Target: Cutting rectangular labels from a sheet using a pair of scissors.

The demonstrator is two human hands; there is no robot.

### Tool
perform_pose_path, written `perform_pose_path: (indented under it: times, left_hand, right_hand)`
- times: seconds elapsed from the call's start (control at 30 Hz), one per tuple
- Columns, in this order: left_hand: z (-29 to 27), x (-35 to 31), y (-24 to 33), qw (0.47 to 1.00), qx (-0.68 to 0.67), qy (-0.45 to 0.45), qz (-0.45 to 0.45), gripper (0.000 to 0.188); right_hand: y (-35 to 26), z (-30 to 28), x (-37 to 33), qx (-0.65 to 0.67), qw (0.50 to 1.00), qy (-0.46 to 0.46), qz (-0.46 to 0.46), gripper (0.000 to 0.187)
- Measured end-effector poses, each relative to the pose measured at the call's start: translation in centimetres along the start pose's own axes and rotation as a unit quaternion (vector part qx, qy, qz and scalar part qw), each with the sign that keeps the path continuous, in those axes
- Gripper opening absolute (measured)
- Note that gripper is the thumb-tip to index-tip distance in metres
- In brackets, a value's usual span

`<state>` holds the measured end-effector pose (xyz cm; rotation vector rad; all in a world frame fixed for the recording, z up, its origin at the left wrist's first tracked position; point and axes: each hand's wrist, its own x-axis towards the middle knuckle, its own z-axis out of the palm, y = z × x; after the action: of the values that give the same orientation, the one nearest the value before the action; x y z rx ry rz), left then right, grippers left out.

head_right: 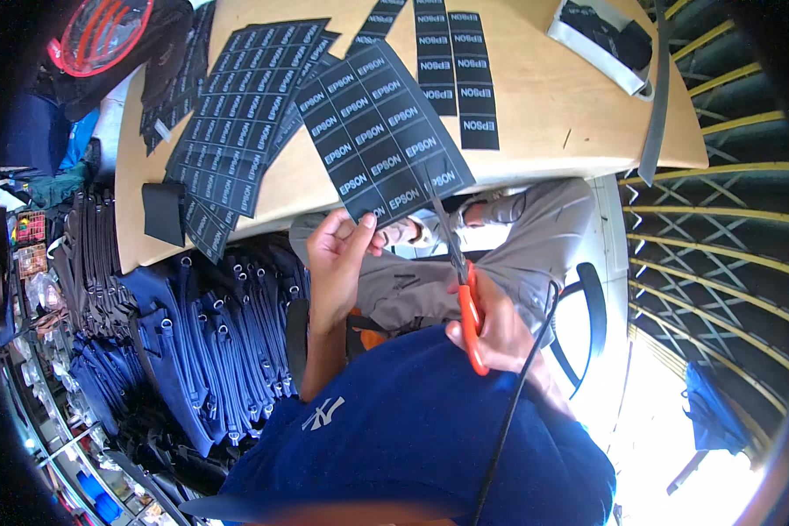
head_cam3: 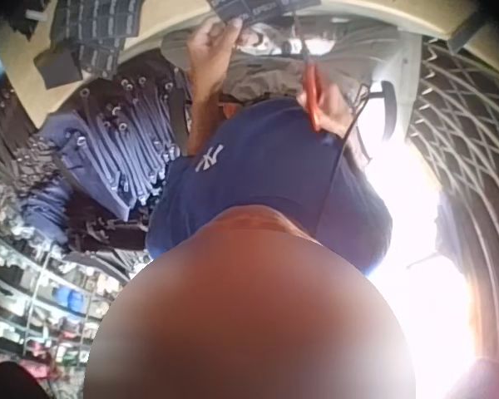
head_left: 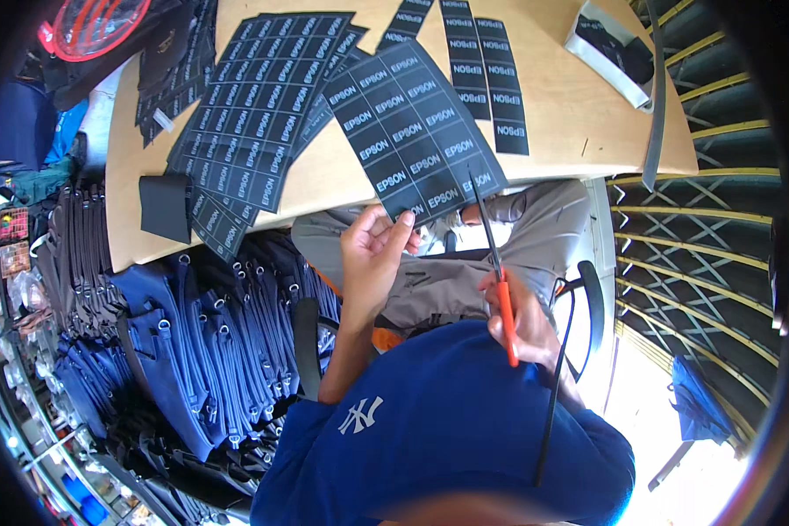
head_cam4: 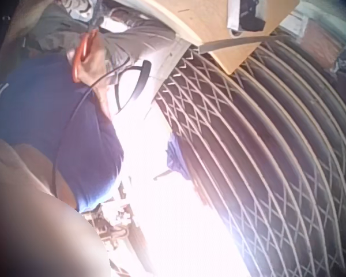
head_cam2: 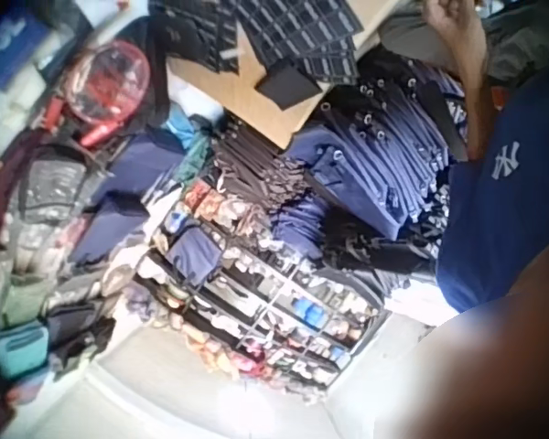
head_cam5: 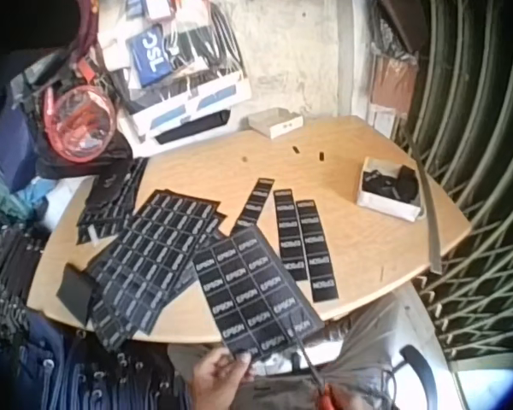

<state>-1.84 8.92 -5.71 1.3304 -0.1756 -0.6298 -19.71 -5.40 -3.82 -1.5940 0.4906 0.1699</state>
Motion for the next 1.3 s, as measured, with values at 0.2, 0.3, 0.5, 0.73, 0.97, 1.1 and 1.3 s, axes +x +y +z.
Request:
perform_pose_path:
  times: [0.2,0.3,0.5,0.73,0.97,1.1,1.3]
  left_hand:
    - [1.4,-0.1,0.6,1.0,-0.006,0.015,0.006,0.008]
    - [1.5,-0.2,0.2,1.0,0.004,0.004,0.008,0.008]
    - [1.7,-1.0,0.0,1.0,0.004,0.001,-0.015,0.009]
    - [1.7,-1.2,-0.1,0.999,-0.002,-0.025,-0.028,0.008]
    - [1.7,-1.3,0.2,0.999,-0.006,-0.02,-0.028,0.008]
    - [1.7,-1.3,0.1,0.999,0.005,-0.013,-0.033,0.008]
    - [1.6,-1.2,-0.1,0.999,-0.008,-0.024,-0.024,0.008]
  right_hand:
    - [1.2,-1.2,-2.2,-0.036,0.983,-0.178,0.017,0.079]
    - [2.1,-1.1,-2.4,-0.039,0.978,-0.205,0.024,0.076]
    - [1.8,0.1,-0.7,0.008,0.986,-0.168,-0.013,0.068]
    - [2.1,0.4,0.6,0.015,0.985,-0.155,-0.068,0.069]
    - [0.8,0.4,0.6,0.015,0.988,-0.147,-0.038,0.074]
    - [1.0,0.7,0.7,0.03,0.988,-0.145,-0.05,0.076]
    - [1.2,0.9,0.7,0.042,0.988,-0.141,-0.046,0.076]
